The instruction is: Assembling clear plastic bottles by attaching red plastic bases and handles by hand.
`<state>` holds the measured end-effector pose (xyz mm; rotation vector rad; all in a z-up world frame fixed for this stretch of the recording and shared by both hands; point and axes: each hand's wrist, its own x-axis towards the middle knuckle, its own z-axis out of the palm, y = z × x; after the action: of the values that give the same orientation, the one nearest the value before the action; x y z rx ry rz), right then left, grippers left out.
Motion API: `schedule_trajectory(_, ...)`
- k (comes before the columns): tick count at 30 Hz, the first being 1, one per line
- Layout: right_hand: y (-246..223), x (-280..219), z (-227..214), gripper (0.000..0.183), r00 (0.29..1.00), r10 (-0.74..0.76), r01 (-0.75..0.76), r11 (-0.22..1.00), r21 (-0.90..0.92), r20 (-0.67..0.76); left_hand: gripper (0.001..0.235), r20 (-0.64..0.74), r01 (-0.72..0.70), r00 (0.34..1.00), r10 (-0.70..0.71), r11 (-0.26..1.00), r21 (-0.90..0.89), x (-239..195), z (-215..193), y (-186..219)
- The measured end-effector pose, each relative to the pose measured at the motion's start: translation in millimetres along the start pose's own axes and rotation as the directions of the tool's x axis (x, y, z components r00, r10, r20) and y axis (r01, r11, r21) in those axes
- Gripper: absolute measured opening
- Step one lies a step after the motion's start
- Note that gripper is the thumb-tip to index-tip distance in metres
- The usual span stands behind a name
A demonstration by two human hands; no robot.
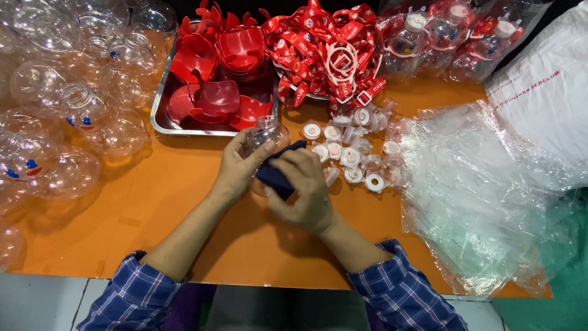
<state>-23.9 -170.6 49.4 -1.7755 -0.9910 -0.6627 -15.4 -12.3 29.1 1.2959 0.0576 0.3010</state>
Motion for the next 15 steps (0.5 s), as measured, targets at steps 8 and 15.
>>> schedule_trajectory(8,0,-2,3,0.041,1.0,-0.026,0.026,1.0,0.004,0.004,0.043,-0.007,-0.071,0.998,0.07,0.992,-0.103,-4,1,-1)
schedule_trajectory(15,15,-1,-7,0.021,0.967,0.248,-0.229,0.941,0.248,-0.05,0.03,0.121,-0.049,0.99,0.072,0.983,-0.179,1,-3,3)
